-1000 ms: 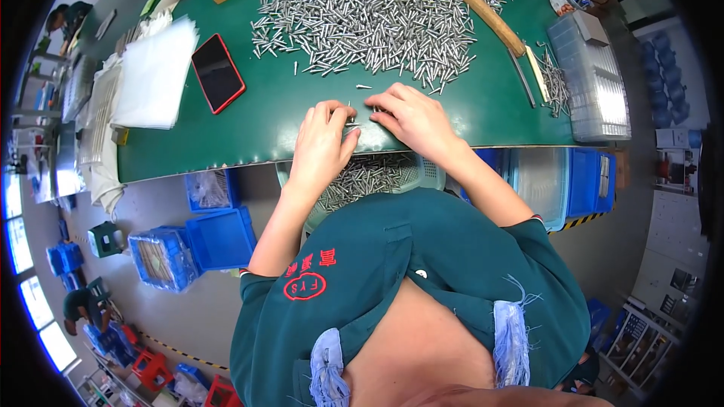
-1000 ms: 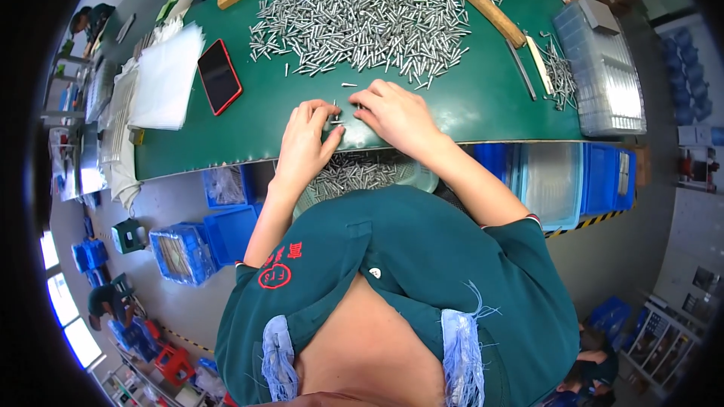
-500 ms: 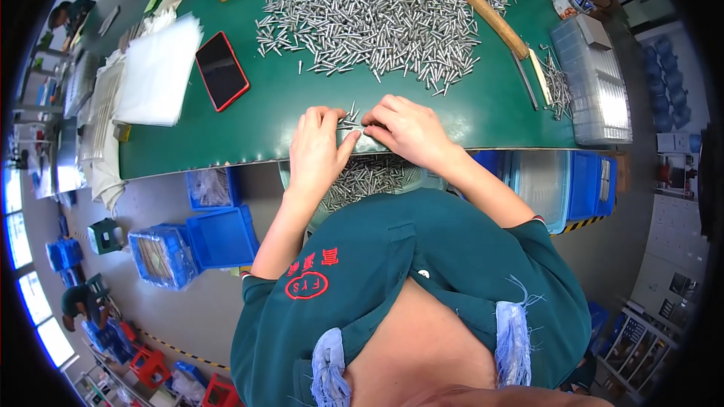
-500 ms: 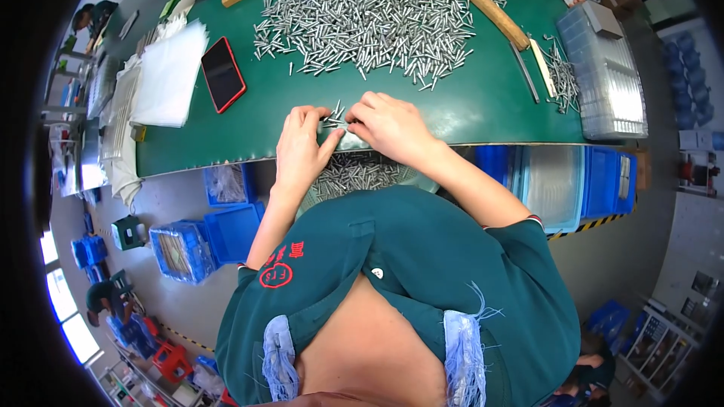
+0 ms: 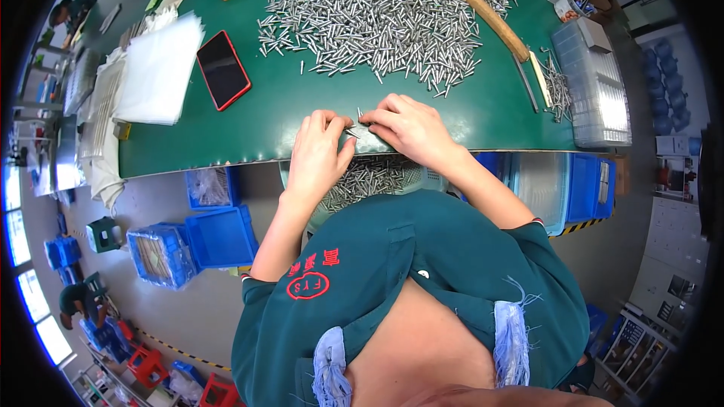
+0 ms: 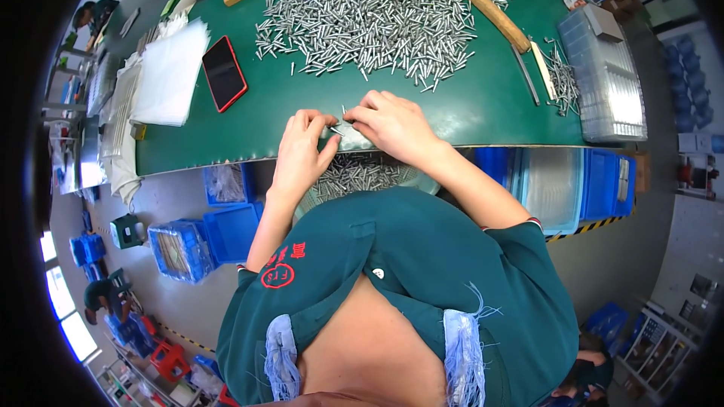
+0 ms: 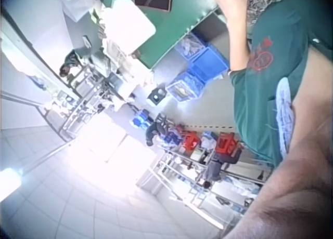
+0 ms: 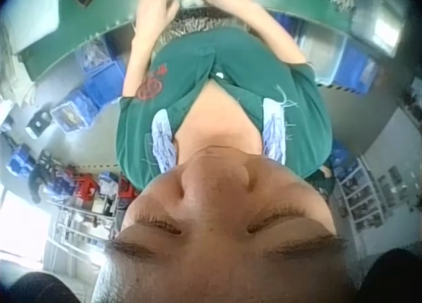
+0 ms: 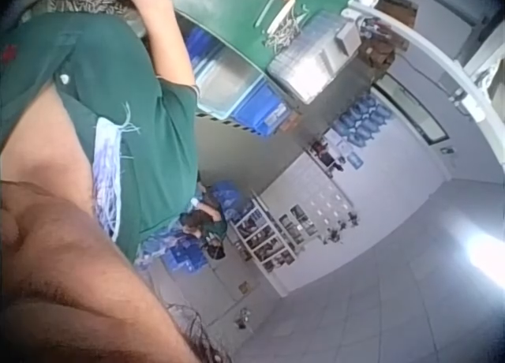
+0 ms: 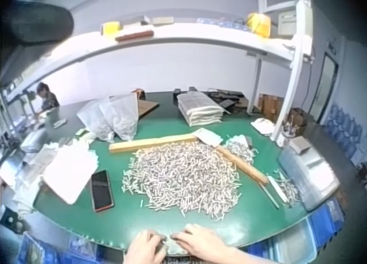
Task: Sorting and inspecting small metal pins/components on a workbench.
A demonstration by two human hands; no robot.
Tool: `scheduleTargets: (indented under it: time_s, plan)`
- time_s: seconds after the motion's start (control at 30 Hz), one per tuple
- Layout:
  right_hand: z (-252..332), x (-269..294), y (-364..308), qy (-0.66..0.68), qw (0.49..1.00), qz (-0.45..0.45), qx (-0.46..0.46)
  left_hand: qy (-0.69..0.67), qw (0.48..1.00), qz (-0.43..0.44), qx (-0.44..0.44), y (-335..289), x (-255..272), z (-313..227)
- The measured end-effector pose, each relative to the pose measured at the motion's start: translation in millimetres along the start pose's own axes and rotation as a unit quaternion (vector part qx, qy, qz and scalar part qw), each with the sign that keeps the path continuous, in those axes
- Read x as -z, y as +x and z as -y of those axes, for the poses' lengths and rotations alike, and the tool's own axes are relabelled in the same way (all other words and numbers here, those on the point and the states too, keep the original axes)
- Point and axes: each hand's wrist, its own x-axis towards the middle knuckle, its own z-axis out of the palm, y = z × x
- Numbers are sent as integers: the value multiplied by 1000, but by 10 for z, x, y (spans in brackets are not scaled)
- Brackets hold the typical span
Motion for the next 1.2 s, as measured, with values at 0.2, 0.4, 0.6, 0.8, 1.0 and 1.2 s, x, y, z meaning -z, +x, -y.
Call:
scheduleTargets:
  time_s: [0.2, 0.4, 0.6, 0.8, 1.0, 1.2]
  plan:
    - [14, 13, -8, 2, 1000, 4, 3, 40, 994, -24, 94, 61, -71, -16]
    - [17, -18, 14, 0, 1000, -10, -20, -5, 997, -15, 80, 142, -142, -8]
    - [66, -46, 86, -5, 999, -26, -19, -58, 998, 11, 13, 136, -59, 51]
    - [40, -85, 90, -19, 999, -27, 6, -62, 998, -20, -1, 142, -42, 115]
    - [22, -100, 71, -11, 999, -29, 18, 21, 1000, 7, -6, 157, -21, 102]
    - [17, -22, 10, -3, 1000, -16, 1, 32, 998, 13, 57, 88, -4, 54]
